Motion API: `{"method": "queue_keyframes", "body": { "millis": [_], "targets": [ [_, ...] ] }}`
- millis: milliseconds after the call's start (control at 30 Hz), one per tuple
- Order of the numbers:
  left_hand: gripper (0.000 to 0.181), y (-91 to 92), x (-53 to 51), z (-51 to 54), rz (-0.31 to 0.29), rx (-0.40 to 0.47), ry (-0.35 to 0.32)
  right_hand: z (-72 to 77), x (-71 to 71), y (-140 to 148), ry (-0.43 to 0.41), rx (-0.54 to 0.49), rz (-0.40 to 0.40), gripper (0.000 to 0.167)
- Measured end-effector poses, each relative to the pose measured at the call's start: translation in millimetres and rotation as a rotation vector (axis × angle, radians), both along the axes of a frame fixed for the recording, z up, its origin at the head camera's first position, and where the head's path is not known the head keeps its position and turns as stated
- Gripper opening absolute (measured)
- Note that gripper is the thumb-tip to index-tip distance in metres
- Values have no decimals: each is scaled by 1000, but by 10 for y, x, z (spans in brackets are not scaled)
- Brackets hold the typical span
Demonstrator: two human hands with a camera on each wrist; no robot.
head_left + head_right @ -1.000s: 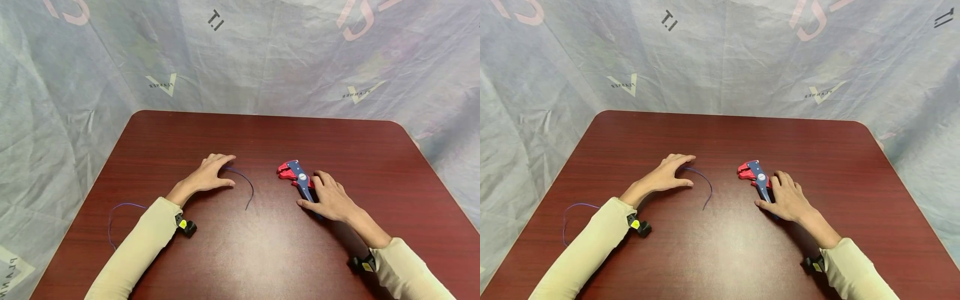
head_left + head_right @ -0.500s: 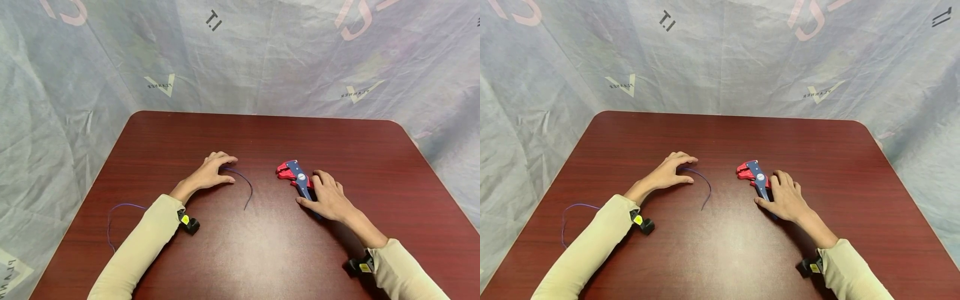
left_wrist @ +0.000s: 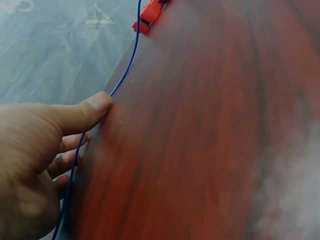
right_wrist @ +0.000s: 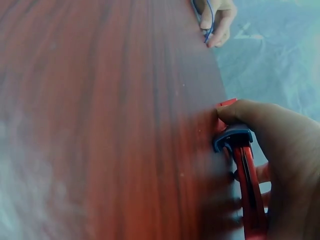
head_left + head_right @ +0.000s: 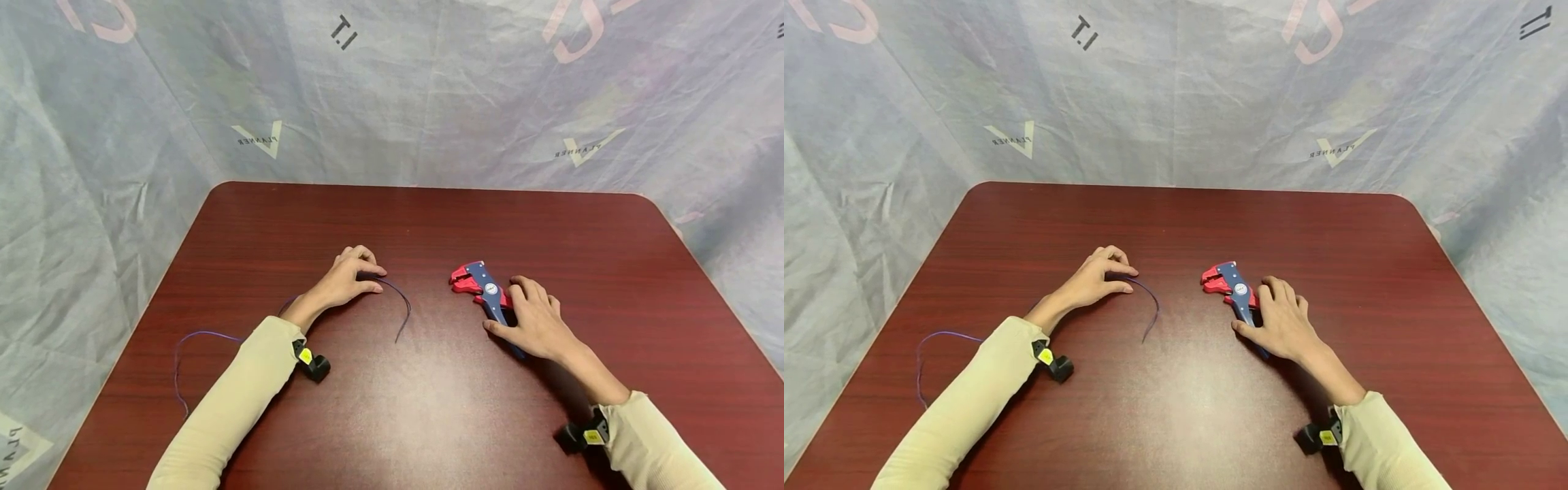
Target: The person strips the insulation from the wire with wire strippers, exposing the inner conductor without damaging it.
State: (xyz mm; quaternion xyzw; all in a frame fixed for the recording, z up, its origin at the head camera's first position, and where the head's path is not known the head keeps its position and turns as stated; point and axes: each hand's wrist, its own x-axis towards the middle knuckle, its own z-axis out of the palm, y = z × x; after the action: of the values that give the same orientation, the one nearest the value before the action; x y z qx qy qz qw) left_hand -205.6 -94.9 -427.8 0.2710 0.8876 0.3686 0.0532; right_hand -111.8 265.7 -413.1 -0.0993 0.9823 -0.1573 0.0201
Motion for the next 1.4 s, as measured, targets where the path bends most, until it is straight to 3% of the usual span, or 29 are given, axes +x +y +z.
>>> {"method": "queue_keyframes", "body": {
  "millis": [567,833,1133,1400],
  "targets": [
    [10,20,-39,-70,76,101,47,6,2,-16,7,-7,-16,62],
    [6,24,-35,-81,67,97,81,26,-10,-29,-4,-25,-34,66],
    [6,-20,-25,-9,71,119,53,86,-43,-60,-21,-53,-63,55],
    [6,-42,-13,150,87,169,26,137,-66,-91,-50,-65,-75,50]
  ]
}}
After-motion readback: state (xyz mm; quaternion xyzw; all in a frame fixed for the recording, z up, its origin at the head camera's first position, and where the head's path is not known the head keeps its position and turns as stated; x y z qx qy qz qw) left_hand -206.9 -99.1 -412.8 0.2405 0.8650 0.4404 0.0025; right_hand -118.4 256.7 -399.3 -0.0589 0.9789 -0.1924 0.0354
